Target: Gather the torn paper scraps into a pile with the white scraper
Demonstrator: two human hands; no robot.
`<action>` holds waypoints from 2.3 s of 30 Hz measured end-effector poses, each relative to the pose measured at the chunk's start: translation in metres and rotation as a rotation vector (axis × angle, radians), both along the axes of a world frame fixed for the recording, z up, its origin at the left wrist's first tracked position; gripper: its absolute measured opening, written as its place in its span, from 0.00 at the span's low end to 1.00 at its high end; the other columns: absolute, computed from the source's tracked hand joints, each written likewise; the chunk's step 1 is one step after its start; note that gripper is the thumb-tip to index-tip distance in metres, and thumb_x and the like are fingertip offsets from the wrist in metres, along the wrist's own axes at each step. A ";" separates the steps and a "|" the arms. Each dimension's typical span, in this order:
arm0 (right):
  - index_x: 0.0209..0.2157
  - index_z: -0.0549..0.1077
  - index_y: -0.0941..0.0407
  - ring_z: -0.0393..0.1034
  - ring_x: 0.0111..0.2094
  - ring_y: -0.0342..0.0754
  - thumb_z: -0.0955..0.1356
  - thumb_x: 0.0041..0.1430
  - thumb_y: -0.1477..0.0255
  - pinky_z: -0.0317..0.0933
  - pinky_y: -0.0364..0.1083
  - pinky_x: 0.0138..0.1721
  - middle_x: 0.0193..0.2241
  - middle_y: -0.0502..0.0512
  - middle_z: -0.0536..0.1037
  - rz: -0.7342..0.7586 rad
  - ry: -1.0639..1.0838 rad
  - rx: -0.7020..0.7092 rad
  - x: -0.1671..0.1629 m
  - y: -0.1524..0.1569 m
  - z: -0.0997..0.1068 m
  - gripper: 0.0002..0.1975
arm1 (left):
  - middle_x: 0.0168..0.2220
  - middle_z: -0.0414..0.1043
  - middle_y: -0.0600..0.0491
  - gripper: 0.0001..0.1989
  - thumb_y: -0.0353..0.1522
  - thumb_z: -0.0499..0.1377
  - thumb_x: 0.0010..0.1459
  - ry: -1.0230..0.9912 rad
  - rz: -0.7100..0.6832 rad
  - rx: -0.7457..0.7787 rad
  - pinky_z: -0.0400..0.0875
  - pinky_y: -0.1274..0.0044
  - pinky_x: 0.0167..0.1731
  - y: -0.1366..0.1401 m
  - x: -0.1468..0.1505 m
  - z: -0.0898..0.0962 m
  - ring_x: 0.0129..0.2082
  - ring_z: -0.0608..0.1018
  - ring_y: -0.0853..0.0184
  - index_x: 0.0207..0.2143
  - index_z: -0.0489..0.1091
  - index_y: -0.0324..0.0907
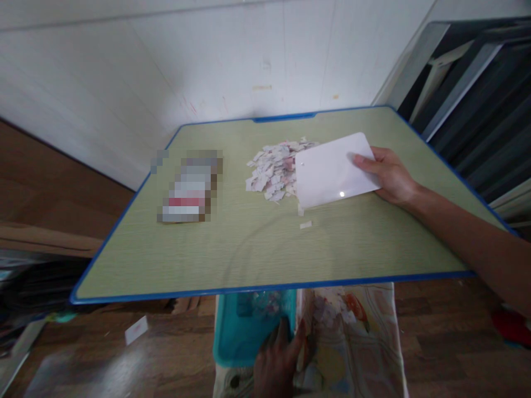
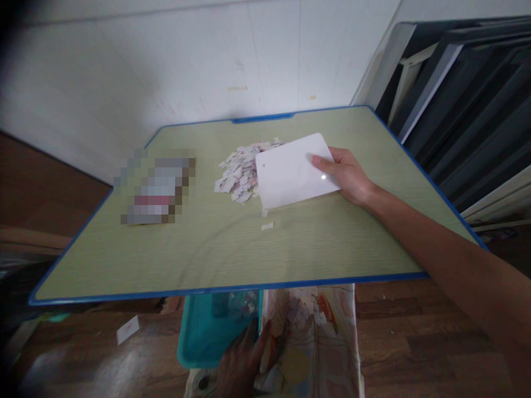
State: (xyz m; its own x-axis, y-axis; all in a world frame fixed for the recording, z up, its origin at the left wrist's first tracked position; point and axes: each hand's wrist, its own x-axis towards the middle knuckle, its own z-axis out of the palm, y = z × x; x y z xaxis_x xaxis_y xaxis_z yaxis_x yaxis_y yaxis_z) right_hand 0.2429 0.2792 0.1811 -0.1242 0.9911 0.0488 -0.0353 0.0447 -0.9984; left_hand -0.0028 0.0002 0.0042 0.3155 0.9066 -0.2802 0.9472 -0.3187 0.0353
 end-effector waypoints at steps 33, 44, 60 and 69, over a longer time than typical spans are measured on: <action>0.26 0.73 0.57 0.65 0.18 0.40 0.70 0.43 0.66 0.56 0.39 0.16 0.20 0.50 0.73 0.166 -0.065 -0.093 0.004 -0.003 0.002 0.09 | 0.50 0.64 0.43 0.58 0.31 0.69 0.18 -0.003 -0.003 0.035 0.70 0.72 0.34 0.003 0.002 0.008 0.39 0.72 0.57 0.55 0.46 0.54; 0.29 0.73 0.53 0.66 0.20 0.41 0.69 0.45 0.64 0.59 0.41 0.20 0.25 0.48 0.74 0.026 -0.035 -0.001 0.001 0.001 -0.002 0.09 | 0.49 0.64 0.45 0.58 0.32 0.69 0.18 -0.001 0.003 0.062 0.71 0.71 0.32 0.004 0.003 0.012 0.38 0.72 0.56 0.55 0.47 0.54; 0.32 0.74 0.59 0.69 0.21 0.41 0.69 0.45 0.67 0.59 0.38 0.19 0.24 0.51 0.76 0.396 -0.100 -0.202 0.006 -0.008 0.009 0.12 | 0.54 0.57 0.43 0.60 0.36 0.69 0.23 0.024 0.009 -0.209 0.69 0.69 0.38 0.008 0.001 0.007 0.45 0.69 0.55 0.56 0.37 0.55; 0.32 0.75 0.57 0.69 0.21 0.41 0.70 0.44 0.67 0.60 0.38 0.19 0.24 0.51 0.76 0.414 -0.065 -0.232 0.005 -0.011 0.010 0.11 | 0.53 0.59 0.43 0.61 0.34 0.70 0.19 0.067 0.022 -0.186 0.68 0.69 0.38 0.007 0.003 0.009 0.45 0.69 0.56 0.56 0.41 0.55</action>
State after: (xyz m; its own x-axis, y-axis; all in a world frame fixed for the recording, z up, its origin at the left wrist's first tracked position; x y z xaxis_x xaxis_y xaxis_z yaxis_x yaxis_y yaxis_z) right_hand 0.2481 0.2686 0.1911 -0.5066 0.8412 -0.1890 0.0594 -0.1846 -0.9810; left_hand 0.0004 0.0074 0.0135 0.2712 0.8439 -0.4630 0.9561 -0.2917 0.0282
